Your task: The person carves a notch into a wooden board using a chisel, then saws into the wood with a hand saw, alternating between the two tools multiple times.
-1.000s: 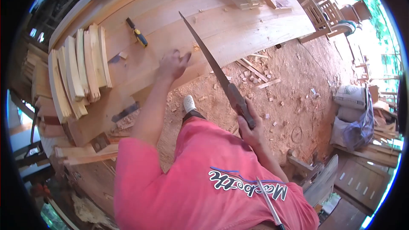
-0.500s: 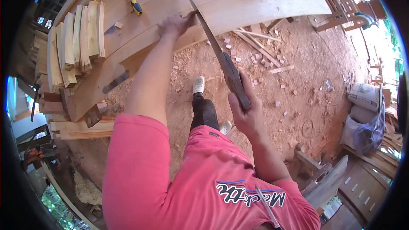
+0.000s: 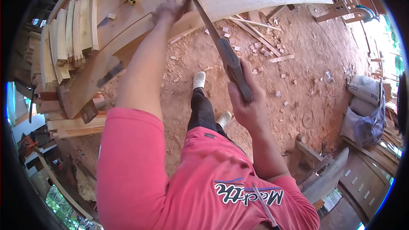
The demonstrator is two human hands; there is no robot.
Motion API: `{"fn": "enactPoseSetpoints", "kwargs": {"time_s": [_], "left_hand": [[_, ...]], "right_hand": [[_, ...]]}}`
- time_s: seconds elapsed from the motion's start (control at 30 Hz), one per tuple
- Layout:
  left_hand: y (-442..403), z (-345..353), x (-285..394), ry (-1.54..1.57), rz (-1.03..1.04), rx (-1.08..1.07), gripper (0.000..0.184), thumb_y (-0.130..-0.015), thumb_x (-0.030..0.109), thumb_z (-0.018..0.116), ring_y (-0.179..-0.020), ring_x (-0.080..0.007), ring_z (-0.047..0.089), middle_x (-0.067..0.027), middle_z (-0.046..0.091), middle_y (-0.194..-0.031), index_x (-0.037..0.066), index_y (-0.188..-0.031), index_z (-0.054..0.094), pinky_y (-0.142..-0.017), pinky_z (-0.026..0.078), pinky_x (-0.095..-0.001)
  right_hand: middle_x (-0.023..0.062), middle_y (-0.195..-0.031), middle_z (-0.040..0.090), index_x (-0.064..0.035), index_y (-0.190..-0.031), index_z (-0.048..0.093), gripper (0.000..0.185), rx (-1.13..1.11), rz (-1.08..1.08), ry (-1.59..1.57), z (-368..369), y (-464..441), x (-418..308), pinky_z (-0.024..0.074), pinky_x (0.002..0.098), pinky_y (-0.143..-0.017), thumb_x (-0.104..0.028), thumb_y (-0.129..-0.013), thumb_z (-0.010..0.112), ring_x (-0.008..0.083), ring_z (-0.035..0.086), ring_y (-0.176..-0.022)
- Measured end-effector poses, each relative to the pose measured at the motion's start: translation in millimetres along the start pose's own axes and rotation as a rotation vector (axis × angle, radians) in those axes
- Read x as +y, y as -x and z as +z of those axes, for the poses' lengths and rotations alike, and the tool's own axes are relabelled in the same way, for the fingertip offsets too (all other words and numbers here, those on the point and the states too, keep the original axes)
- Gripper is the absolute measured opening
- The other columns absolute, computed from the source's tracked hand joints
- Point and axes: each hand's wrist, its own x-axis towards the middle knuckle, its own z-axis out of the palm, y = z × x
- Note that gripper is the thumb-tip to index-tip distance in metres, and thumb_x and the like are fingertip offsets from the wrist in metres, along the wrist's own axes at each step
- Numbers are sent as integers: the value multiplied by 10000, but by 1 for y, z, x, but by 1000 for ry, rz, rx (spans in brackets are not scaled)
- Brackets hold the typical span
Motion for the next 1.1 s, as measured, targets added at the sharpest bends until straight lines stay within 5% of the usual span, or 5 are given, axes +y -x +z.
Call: {"fn": "enactPoseSetpoints", "kwargs": {"time_s": [0.4,0.67,0.83,0.93,1.1], "left_hand": [[8,-8,4,-3,4,47,981,-852,887,347,-1226,-301,637,-137,691,-1274,65,-1259,696,-990,504,-434],[-2,12,-2,46,-19,4,771,-950,727,317,-1197,-350,645,-156,707,-1233,129,-1183,746,-1021,481,-481],[7,5,2,129,-39,57,673,-976,543,324,-1137,-342,666,-183,726,-1150,42,-1117,750,-1007,473,-468],[9,0,2,123,12,27,672,-980,519,296,-1128,-350,650,-188,706,-1163,38,-1109,747,-1031,440,-500],[12,12,-7,45,102,63,721,-1010,537,228,-1209,-363,581,-196,641,-1245,36,-1153,726,-1081,389,-502]], "right_hand": [[224,-1124,701,-11,-1505,423,589,-73,139,1,8,-38,-4,530,303,-834,-93,-956,618,204,702,-969],[205,-1305,660,29,-1511,396,592,-36,163,-163,-39,78,6,510,313,-944,-26,-950,577,243,675,-1160],[103,-1109,691,8,-1500,434,562,-65,123,-35,19,-56,10,490,225,-743,-101,-974,599,76,592,-865],[223,-1059,725,-61,-1509,439,598,-22,56,-51,28,-73,7,530,313,-812,-176,-957,636,221,725,-934],[207,-1081,723,-96,-1533,426,629,-26,78,-1,22,-73,-7,522,318,-864,-115,-938,631,197,703,-969]]}}
